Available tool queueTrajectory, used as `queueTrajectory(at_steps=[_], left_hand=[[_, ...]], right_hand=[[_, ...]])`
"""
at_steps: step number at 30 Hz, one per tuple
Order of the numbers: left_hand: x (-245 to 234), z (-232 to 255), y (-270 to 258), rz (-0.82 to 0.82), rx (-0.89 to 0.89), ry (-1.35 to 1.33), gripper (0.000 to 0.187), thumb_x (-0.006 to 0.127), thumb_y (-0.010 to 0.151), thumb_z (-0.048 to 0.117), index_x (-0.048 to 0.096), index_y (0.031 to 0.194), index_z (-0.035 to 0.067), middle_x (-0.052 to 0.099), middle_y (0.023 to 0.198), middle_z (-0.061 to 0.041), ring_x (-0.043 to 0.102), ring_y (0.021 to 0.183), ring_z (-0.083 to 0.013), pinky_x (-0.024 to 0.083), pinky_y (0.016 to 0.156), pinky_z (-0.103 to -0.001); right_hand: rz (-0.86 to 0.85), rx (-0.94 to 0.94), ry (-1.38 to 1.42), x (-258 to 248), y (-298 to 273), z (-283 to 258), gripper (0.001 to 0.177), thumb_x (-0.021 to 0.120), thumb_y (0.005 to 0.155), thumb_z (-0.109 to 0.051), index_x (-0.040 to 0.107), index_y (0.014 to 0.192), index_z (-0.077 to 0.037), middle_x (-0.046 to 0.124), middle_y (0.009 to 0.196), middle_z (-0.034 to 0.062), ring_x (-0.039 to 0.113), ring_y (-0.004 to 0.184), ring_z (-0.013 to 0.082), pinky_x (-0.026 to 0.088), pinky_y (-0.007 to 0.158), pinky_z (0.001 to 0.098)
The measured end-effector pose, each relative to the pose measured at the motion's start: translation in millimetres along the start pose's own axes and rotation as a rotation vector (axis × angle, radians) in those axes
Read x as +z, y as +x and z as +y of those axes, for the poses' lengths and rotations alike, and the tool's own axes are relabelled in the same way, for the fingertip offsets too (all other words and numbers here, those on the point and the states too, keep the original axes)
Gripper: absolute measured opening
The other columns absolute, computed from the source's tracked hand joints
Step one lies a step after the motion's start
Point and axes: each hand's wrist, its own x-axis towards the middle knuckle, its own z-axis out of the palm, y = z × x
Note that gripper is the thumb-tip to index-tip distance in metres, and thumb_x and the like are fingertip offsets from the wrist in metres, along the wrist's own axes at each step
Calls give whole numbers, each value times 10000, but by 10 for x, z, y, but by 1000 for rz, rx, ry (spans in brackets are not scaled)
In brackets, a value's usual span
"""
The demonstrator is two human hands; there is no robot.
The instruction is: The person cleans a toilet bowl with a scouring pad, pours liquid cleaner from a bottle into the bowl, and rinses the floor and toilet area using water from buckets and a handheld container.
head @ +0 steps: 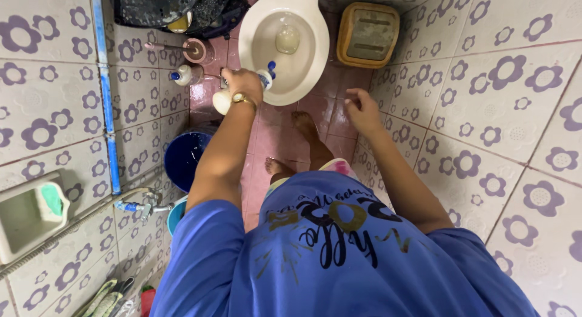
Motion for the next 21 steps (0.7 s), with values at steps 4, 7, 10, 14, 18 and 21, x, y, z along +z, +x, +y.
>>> queueTrajectory(at_steps=[4, 7, 10, 14, 18, 21], left_hand=[[-210, 91, 95, 75, -60, -117, 207, 603, 909, 161, 776, 1024, 167, 745, 1064, -83, 711, 984, -289, 304, 951, -546], [-302, 142, 232, 113, -60, -125, 202, 599, 909, 154, 765, 1025, 150, 747, 1056, -91, 718, 958, -292, 315, 927, -528], [-385, 156, 375, 179, -82, -85, 216, 608, 883, 173, 753, 1037, 129, 747, 1038, -98, 721, 924, -286, 317, 894, -526], [-480, 118, 545, 174, -95, -78, 217, 595, 900, 166, 752, 1043, 118, 749, 1059, -115, 732, 880, -279, 307, 915, -540], [-509, 21, 725, 129, -134, -87, 227, 549, 992, 138, 751, 1086, 90, 776, 1053, -114, 739, 900, -282, 304, 954, -585], [-492, -123, 822, 187, -171, -114, 234, 556, 950, 160, 755, 1065, 115, 766, 1068, -119, 723, 957, -292, 299, 923, -563]], right_hand=[[42, -52, -27, -48, 0, 82, 306, 659, 991, -146, 642, 1278, -41, 674, 951, 71, 625, 840, 138, 530, 754, 288], [67, -64, -12, -83, -17, 165, 309, 663, 990, -146, 634, 1279, -41, 667, 946, 61, 622, 836, 132, 523, 750, 285], [79, -51, 4, -93, 8, 249, 305, 675, 979, -144, 648, 1266, -45, 650, 912, 64, 590, 801, 139, 509, 717, 292], [102, -61, -31, -130, 12, 319, 307, 680, 970, -141, 654, 1261, -49, 657, 908, 56, 595, 789, 136, 510, 709, 290], [79, -22, -36, -161, 15, 331, 319, 681, 967, -151, 652, 1270, -52, 651, 899, 63, 595, 784, 142, 512, 716, 293], [83, -31, -48, -169, 0, 304, 316, 683, 973, -158, 654, 1269, -50, 662, 927, 69, 608, 811, 148, 522, 744, 298]])
